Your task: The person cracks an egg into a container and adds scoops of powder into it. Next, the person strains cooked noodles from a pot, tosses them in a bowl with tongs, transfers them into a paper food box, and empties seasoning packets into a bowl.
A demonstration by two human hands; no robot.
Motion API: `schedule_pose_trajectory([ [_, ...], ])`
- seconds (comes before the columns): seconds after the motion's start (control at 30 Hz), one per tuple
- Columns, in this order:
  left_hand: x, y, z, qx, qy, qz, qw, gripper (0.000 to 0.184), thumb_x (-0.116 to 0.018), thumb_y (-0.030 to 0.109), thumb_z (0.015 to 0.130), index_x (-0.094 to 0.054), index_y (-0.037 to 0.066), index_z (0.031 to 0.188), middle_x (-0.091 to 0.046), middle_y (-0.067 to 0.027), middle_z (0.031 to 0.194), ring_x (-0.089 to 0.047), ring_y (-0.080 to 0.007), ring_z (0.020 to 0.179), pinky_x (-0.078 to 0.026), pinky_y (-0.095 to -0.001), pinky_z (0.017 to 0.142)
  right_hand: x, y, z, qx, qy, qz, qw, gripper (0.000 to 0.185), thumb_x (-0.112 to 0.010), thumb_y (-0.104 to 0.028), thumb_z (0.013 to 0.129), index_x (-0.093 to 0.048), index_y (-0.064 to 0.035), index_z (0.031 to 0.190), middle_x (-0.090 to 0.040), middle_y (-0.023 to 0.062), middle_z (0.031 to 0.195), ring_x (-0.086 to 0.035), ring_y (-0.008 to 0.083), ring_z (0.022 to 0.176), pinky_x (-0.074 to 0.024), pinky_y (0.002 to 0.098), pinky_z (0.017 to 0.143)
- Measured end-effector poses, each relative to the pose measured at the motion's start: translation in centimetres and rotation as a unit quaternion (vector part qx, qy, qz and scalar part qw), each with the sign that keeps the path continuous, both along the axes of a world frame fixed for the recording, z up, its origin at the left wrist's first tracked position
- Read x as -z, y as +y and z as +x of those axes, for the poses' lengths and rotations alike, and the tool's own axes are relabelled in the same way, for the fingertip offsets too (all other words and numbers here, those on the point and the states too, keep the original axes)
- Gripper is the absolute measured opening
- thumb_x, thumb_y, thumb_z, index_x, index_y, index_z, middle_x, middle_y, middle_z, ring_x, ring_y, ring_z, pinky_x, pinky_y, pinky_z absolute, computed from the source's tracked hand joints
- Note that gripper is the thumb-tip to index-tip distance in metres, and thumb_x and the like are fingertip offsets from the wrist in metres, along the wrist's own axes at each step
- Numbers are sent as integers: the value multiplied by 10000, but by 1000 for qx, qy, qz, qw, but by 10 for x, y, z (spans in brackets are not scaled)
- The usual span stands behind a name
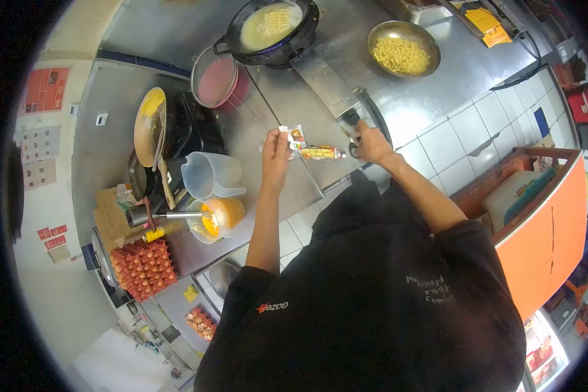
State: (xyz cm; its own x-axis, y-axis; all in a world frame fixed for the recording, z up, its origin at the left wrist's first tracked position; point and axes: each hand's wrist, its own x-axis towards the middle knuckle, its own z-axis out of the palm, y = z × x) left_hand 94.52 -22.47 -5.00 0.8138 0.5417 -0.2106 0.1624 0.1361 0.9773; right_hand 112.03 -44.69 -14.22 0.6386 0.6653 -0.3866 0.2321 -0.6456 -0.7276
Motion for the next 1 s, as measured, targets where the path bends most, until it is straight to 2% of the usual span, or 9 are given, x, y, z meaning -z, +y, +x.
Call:
schedule_pose_trajectory([
  [0.1, 5, -1, 3, -19, 0, -23, 1000, 218, -500, 249, 1179, -571, 52, 1240, -737, -106, 1097, -732, -163, 1015, -563, -317, 916, -89, 3, -19, -60, -115, 161, 978, 529, -819, -128, 837, -601, -86, 1316, -692, 198, 1209, -727, 398, 1105, -593, 493, 899],
  [0.2, 5, -9, 0, -18, -10, -43, 999, 224, -499, 250, 1179, -561, 46, 1249, -706, -98, 1091, -745, -191, 1044, -585, -346, 959, -87, 24, -38, -210, -207, 253, 921, 523, -815, -233, 850, -607, -102, 1311, -602, 184, 1361, -685, 420, 1181, -577, 493, 954],
  [0.33, 12, -11, 3, -94, -77, -166, 979, 233, -511, 251, 1176, -535, 35, 1261, -650, -114, 1179, -728, -262, 1165, -598, -409, 1010, -85, 35, -64, -203, -208, 206, 934, 581, -800, -405, 872, -598, -111, 1330, -595, 182, 1357, -683, 459, 1162, -582, 531, 951],
  [0.5, 14, -22, 8, -191, -120, -300, 927, 223, -533, 237, 1168, -524, 40, 1272, -621, -134, 1255, -687, -343, 1274, -592, -458, 1040, -82, 48, -76, -135, -100, 146, 975, 680, -832, -343, 863, -519, -127, 1426, -573, 185, 1338, -677, 464, 1152, -590, 548, 913],
  [0.7, 5, -12, 13, -150, -74, -309, 936, 230, -573, 210, 1149, -542, 41, 1302, -657, -160, 1344, -661, -367, 1323, -575, -479, 1098, -79, 41, -55, -293, -176, 150, 928, 601, -813, -155, 895, -522, -169, 1420, -543, 175, 1230, -690, 437, 1070, -612, 520, 854],
  [0.83, -8, -9, 25, -46, -13, -186, 981, 295, -582, 204, 1143, -538, 32, 1379, -653, -199, 1418, -643, -296, 1344, -527, -415, 1127, -73, 38, -50, -250, -139, 175, 942, 548, -820, -110, 885, -542, -136, 1357, -565, 172, 1188, -704, 417, 970, -607, 521, 817],
  [0.9, -21, -7, 23, -44, 32, 36, 998, 414, -546, 195, 1156, -452, -4, 1507, -631, -215, 1469, -595, -318, 1404, -505, -422, 1146, -67, 35, -44, -194, -1, 222, 955, 486, -837, -67, 866, -554, -74, 1261, -621, 181, 1138, -700, 397, 966, -608, 488, 810],
  [0.97, 17, -9, -4, -52, -61, 14, 997, 676, -728, 222, 1049, -376, 6, 1584, -587, -233, 1539, -561, -306, 1425, -452, -434, 1179, -72, 34, -48, -152, 6, 232, 961, 441, -848, -44, 865, -550, -40, 1190, -673, 174, 1096, -716, 360, 985, -597, 440, 840],
  [1.0, 17, -21, -20, 8, -21, 130, 991, 838, -819, 228, 957, -340, 0, 1606, -519, -246, 1587, -541, -333, 1447, -449, -441, 1181, -72, 34, -51, -110, 42, 252, 961, 429, -844, -16, 875, -546, -41, 1183, -672, 137, 1119, -705, 269, 979, -594, 383, 842],
])
